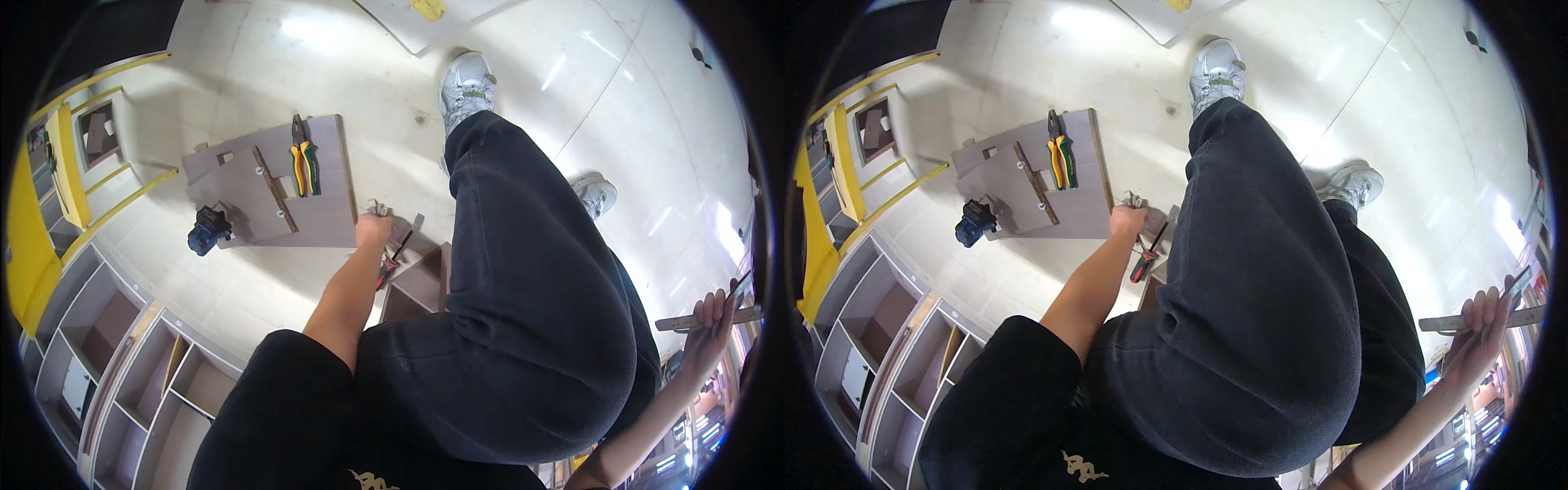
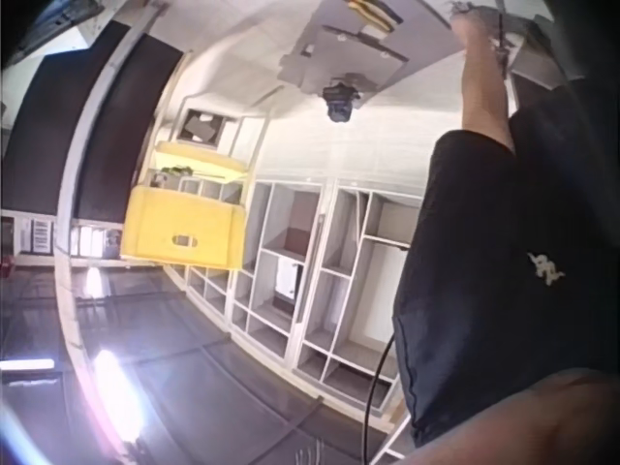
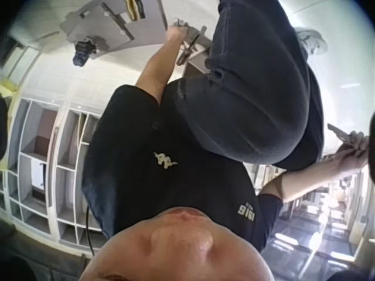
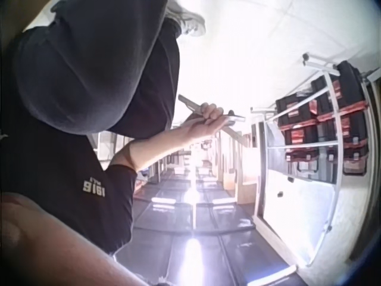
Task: The person sits on the floor and uses pliers and a utility knife to trim and scrape a rectangular wooden board with yellow markings. They repeatedly cut small strips from the board's edge and scrape the surface, then place the board into a cabinet shelf.
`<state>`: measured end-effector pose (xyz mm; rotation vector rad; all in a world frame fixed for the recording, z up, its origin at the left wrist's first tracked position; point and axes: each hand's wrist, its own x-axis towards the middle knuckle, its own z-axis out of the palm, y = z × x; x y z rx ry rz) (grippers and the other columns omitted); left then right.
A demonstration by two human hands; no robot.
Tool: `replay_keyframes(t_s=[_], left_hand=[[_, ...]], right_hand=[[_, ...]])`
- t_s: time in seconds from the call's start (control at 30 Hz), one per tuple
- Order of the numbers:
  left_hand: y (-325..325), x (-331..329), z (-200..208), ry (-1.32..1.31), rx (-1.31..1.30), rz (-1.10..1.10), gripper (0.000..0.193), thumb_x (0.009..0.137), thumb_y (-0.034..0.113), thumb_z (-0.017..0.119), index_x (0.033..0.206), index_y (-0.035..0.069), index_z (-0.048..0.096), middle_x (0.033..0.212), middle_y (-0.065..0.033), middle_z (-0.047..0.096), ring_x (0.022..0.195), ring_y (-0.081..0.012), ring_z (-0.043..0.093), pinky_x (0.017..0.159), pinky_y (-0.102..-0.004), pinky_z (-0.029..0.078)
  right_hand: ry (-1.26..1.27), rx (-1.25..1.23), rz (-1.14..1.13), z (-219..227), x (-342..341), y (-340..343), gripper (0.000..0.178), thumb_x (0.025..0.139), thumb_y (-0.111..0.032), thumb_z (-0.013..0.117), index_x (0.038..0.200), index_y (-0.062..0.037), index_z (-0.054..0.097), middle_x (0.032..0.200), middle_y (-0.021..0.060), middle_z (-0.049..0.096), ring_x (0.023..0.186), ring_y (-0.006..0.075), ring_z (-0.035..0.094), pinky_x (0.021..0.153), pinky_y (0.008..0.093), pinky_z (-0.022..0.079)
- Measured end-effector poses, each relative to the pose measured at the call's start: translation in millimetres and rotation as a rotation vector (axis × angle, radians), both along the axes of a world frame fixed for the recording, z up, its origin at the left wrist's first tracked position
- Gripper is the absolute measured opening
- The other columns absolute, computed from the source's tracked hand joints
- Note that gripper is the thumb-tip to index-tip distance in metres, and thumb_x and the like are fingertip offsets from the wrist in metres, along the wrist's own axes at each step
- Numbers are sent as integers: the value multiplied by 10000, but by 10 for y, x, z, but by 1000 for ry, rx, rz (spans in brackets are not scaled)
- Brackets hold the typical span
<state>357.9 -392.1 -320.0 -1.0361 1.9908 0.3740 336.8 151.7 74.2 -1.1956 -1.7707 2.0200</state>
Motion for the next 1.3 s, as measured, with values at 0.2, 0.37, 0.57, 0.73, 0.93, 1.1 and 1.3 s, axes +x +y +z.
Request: replay_keyframes(t_s=[0.2, 0.37, 0.57, 0.73, 0.93, 1.1, 1.3], left_hand=[[252, -338, 385, 8, 242, -119, 444, 675, 349, 695, 882, -43, 698, 879, -241, 691, 871, -357, 684, 780, -412, 535], [136, -348, 306, 196, 230, -287, 429, 673, 338, 684, 879, -39, 688, 868, -254, 679, 867, -385, 670, 785, -435, 529], [-142, -873, 929, 408, 207, -416, 412, 683, 316, 684, 880, -46, 666, 850, -260, 672, 859, -399, 662, 795, -449, 523], [-673, -1166, 1263, 575, 301, -255, 358, 688, 257, 688, 911, -23, 670, 844, -208, 696, 801, -321, 686, 739, -410, 532], [-730, -1639, 2343, 766, 723, 67, 220, 731, 122, 663, 914, 5, 634, 814, -73, 631, 732, -193, 621, 690, -362, 508], [-1274, -1678, 2351, 694, 564, 5, 276, 745, 152, 677, 965, -8, 633, 858, -101, 636, 803, -205, 609, 719, -377, 502], [-1115, -347, 2066, 392, 140, -469, 429, 724, 364, 680, 908, -24, 677, 834, -220, 686, 837, -345, 686, 738, -439, 531]], right_hand=[[-10, 29, 62, -37, 136, 218, 371, 1037, -177, 431, 1362, 1, 420, 751, -23, 319, 647, 74, 304, 612, 228, 301], [-108, 405, 163, -56, 97, -39, 417, 1036, -232, 439, 1372, 15, 431, 774, -19, 381, 682, 70, 372, 631, 195, 316], [-235, 661, 243, -132, 111, -123, 405, 1008, -308, 496, 1259, 9, 517, 769, 7, 506, 674, 64, 484, 613, 194, 370], [-126, 525, 88, 118, -2, -699, 292, 1004, -287, 499, 1137, -33, 553, 800, 15, 566, 641, 70, 492, 604, 215, 406], [44, 355, -27, 470, 405, -705, 201, 980, -270, 536, 994, -70, 544, 727, -21, 504, 622, 72, 483, 582, 234, 388], [-23, 352, 37, 528, 439, -736, 242, 942, -318, 595, 959, -76, 582, 684, -30, 474, 570, 69, 458, 536, 236, 364], [-68, 266, -100, 292, 600, -585, 231, 935, -313, 607, 926, -87, 558, 676, -30, 472, 562, 73, 454, 526, 233, 358]])
